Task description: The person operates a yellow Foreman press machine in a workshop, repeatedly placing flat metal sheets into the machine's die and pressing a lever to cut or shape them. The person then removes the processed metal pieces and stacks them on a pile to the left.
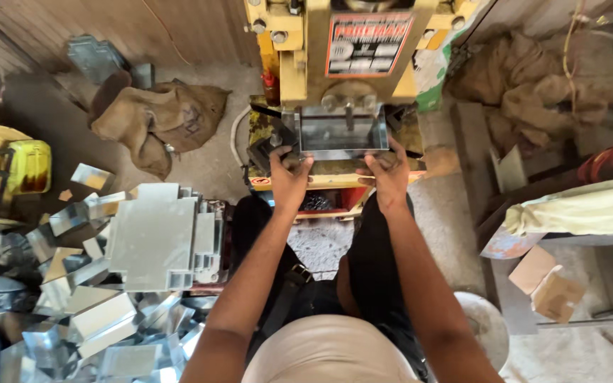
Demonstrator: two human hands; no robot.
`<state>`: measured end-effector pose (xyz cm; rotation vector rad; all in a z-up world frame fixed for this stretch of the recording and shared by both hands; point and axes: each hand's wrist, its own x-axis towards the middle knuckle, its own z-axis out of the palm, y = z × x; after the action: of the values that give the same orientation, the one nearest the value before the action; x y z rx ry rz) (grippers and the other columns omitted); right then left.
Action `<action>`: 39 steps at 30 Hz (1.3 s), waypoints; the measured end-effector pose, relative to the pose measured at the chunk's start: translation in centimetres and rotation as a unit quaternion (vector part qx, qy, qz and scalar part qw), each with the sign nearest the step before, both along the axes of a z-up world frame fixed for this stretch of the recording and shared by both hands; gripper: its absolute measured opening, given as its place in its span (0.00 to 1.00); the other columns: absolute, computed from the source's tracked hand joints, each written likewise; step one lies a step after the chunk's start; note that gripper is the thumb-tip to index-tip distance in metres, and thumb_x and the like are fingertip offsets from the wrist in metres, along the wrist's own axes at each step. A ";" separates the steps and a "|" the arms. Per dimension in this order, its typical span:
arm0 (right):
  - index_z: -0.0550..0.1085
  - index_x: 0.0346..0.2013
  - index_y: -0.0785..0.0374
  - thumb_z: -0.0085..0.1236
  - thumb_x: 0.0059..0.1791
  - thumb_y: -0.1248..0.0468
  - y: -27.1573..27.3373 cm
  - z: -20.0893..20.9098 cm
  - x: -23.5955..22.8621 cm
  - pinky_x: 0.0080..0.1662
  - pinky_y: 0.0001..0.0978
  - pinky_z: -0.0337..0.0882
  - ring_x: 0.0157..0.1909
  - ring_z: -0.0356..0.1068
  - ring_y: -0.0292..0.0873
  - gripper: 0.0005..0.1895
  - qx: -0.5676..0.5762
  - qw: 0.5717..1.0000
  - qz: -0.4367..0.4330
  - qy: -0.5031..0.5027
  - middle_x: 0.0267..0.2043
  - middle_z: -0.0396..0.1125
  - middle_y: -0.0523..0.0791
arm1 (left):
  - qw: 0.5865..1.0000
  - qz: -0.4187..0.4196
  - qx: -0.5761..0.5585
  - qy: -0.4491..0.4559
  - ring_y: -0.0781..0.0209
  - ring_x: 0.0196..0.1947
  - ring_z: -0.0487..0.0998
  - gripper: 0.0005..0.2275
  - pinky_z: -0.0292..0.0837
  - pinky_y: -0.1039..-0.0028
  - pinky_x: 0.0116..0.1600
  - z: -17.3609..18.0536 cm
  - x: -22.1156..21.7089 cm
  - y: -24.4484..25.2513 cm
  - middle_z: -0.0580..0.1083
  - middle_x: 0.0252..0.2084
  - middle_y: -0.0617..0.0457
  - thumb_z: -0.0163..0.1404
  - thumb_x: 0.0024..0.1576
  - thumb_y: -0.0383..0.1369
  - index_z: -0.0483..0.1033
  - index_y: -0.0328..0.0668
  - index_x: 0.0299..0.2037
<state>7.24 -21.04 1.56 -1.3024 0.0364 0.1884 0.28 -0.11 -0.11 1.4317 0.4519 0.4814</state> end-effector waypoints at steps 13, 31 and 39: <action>0.61 0.69 0.61 0.55 0.58 0.46 -1.3 2.0 2.4 0.42 0.39 0.78 0.45 0.76 0.48 0.32 0.086 0.992 0.090 -0.033 0.53 0.70 0.52 | 0.967 -0.171 -0.133 -0.131 0.55 0.41 0.80 0.39 0.81 0.68 0.43 4.6 1.0 0.2 0.76 0.52 0.37 0.55 0.60 0.33 0.43 0.38 0.77; 0.59 0.66 0.63 0.58 0.57 0.54 5.6 -1.7 -12.2 0.60 0.35 0.73 0.60 0.68 0.42 0.29 0.084 0.972 0.198 -0.092 0.61 0.63 0.46 | 0.975 0.058 0.193 0.093 0.46 0.43 0.82 0.15 0.76 0.61 0.47 -1.9 -19.6 5.7 0.80 0.41 0.39 0.52 0.61 0.35 0.73 0.35 0.55; 0.69 0.60 0.72 0.53 0.56 0.64 12.0 0.1 -15.9 0.53 0.35 0.75 0.49 0.75 0.45 0.19 -0.018 0.854 0.520 -0.028 0.52 0.73 0.54 | 0.811 0.477 -0.268 0.207 0.52 0.24 0.75 0.18 0.66 0.69 0.21 -15.0 -47.5 13.8 0.72 0.37 0.41 0.49 0.61 0.37 0.63 0.40 0.57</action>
<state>-8.67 -9.08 1.64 -1.2461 -0.7379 1.0767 -47.21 13.72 -15.10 0.6533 1.5684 0.7511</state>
